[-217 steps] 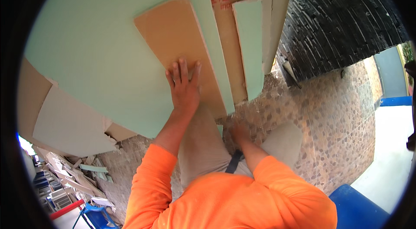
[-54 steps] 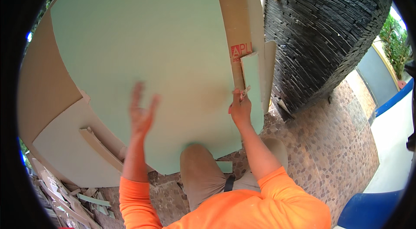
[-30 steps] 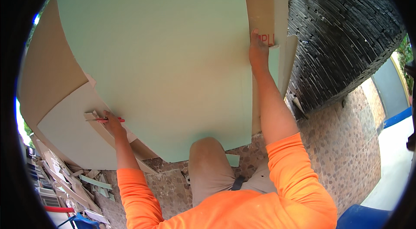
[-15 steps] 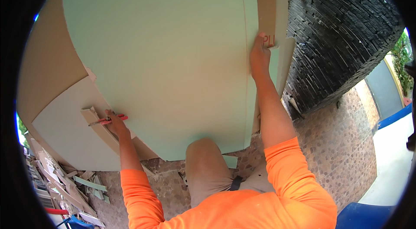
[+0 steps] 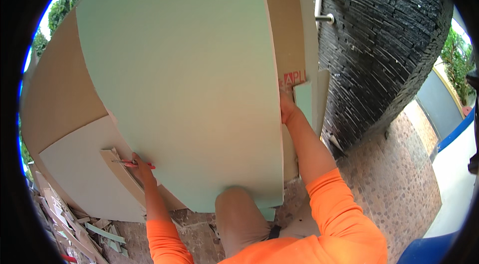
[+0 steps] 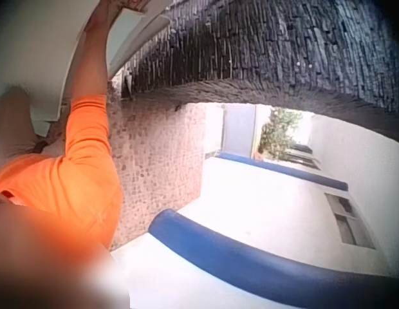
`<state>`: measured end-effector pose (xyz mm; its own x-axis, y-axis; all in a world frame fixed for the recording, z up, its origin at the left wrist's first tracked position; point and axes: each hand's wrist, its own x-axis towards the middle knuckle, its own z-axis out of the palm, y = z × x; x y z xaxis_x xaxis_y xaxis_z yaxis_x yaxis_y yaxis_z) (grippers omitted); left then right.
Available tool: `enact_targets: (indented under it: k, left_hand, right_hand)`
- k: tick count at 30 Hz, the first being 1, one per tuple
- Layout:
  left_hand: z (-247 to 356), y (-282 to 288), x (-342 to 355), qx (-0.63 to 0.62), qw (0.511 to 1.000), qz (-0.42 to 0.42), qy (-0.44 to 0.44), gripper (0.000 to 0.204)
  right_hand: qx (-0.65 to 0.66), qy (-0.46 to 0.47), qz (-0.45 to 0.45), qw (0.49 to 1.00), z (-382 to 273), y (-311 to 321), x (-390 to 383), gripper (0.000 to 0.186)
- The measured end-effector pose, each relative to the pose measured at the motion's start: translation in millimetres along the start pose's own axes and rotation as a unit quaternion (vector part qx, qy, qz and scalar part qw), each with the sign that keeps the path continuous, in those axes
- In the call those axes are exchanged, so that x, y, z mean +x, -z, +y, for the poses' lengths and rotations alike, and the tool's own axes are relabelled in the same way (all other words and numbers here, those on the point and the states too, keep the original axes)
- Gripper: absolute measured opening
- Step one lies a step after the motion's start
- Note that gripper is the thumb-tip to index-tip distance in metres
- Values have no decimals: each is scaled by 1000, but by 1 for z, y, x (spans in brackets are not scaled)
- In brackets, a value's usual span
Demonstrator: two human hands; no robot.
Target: The person measures and cuts a large sheet of drywall using a utility knife and tape measure. They score the board, snap it, and trim the edges to fit a wall section, then carry the cut piece indoors.
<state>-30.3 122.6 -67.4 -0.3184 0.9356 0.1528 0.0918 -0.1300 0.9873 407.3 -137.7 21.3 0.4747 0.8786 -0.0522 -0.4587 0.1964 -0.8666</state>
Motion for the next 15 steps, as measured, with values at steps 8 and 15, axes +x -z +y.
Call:
enact_targets:
  k: [8,15]
  left_hand:
    - [48,-27,-41,-73,995,-5,-72,65]
    - [140,-84,-155,-176,899,-353,-192,60]
  right_hand:
    - [-71,-8,110,991,4,27,30,67]
    - [-449,280,238,814,-6,8,-17,54]
